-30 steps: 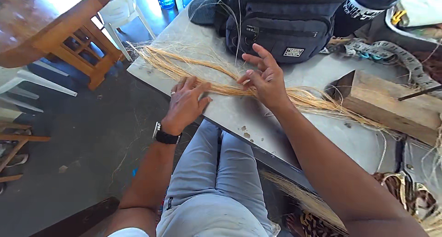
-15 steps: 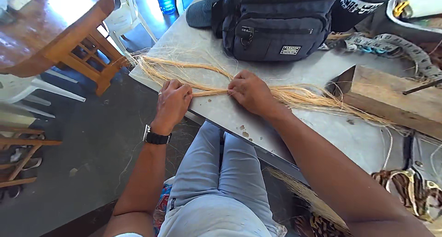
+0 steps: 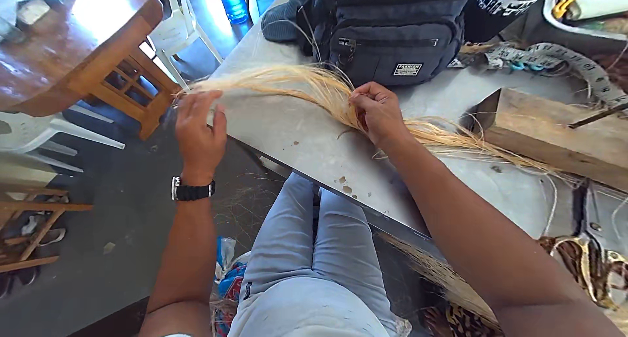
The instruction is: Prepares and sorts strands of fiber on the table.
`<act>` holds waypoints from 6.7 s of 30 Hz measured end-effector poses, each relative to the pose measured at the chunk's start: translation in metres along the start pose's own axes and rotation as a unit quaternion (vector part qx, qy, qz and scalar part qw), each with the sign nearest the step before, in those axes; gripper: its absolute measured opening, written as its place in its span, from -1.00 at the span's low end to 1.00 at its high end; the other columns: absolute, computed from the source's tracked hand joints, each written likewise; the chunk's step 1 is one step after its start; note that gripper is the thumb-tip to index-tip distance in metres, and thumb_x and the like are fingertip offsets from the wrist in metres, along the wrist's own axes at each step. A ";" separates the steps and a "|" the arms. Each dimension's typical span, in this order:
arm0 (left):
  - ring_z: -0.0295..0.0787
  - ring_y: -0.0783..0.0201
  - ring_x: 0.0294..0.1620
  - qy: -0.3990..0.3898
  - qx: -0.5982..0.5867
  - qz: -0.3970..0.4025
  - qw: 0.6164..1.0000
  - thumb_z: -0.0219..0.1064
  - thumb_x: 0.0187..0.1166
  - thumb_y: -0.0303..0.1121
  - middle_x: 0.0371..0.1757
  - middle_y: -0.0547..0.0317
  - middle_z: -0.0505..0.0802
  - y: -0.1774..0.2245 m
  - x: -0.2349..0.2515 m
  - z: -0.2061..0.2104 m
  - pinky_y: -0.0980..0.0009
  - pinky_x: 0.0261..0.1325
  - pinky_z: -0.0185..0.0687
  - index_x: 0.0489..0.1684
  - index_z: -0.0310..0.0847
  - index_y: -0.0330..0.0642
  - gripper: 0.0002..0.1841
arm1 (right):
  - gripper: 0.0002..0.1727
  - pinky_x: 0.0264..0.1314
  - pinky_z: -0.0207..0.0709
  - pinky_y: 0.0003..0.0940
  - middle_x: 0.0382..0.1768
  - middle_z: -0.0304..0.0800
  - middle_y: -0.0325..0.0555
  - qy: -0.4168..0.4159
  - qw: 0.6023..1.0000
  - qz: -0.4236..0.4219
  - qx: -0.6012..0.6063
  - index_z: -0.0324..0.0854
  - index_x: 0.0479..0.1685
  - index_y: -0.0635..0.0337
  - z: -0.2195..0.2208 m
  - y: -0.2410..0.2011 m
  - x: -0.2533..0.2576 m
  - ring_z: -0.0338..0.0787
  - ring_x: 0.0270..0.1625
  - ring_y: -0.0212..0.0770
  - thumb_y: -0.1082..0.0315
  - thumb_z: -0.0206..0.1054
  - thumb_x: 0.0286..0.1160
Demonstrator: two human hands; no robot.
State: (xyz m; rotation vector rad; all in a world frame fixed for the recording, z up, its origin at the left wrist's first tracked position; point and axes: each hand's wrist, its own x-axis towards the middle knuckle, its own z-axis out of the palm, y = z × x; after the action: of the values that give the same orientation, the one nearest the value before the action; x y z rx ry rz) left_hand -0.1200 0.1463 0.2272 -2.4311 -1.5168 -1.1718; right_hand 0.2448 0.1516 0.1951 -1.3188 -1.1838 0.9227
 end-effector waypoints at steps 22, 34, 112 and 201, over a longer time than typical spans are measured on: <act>0.86 0.20 -0.47 -0.150 -0.504 -0.394 0.754 0.14 0.84 -0.21 -0.20 -0.01 0.89 0.048 0.037 0.081 0.34 -0.47 0.83 0.11 0.58 -0.30 -0.71 | -0.82 -0.25 0.55 -0.43 -0.41 0.73 -0.22 -0.193 0.969 -0.066 -0.141 0.68 -0.11 0.17 0.001 -0.007 -0.006 0.66 -0.40 -0.44 0.30 0.22 0.76; 0.88 -0.15 -0.07 -0.012 -0.630 -0.383 0.675 0.18 0.80 -0.30 0.15 -0.17 0.73 0.057 0.045 0.098 -0.05 -0.05 0.90 0.57 0.28 -0.13 -0.58 | -0.79 -0.24 0.60 -0.31 -0.33 0.68 -0.09 -0.005 0.995 -0.033 -0.098 0.60 0.00 0.27 0.002 0.005 0.001 0.66 -0.37 -0.31 0.31 0.16 0.77; 0.52 0.30 -0.79 -0.077 -0.444 -0.164 0.877 0.16 0.83 -0.19 -0.51 0.11 0.73 0.092 -0.028 0.090 0.49 -0.79 0.48 -0.03 0.54 -0.10 -0.81 | -0.69 0.02 0.69 -0.39 -0.22 0.89 -0.19 -0.197 0.979 -0.047 0.037 0.77 -0.11 0.24 0.012 -0.007 -0.015 0.82 -0.13 -0.38 0.29 0.13 0.82; 0.75 0.08 -0.06 -0.359 0.008 0.138 0.923 0.42 0.61 -0.12 -0.10 0.13 0.76 0.083 0.050 0.032 -0.05 -0.05 0.69 -0.04 0.81 0.05 -0.82 | -0.85 -0.17 0.59 -0.49 -0.27 0.77 -0.18 -0.147 0.985 -0.083 0.024 0.70 -0.14 0.26 0.017 -0.001 -0.014 0.68 -0.30 -0.43 0.52 0.20 0.63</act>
State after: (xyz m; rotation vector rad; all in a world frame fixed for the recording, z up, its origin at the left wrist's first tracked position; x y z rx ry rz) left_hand -0.0251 0.1543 0.2632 -3.1082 -1.1896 -0.2008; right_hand 0.2252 0.1415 0.1924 -1.0511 -1.4654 1.0411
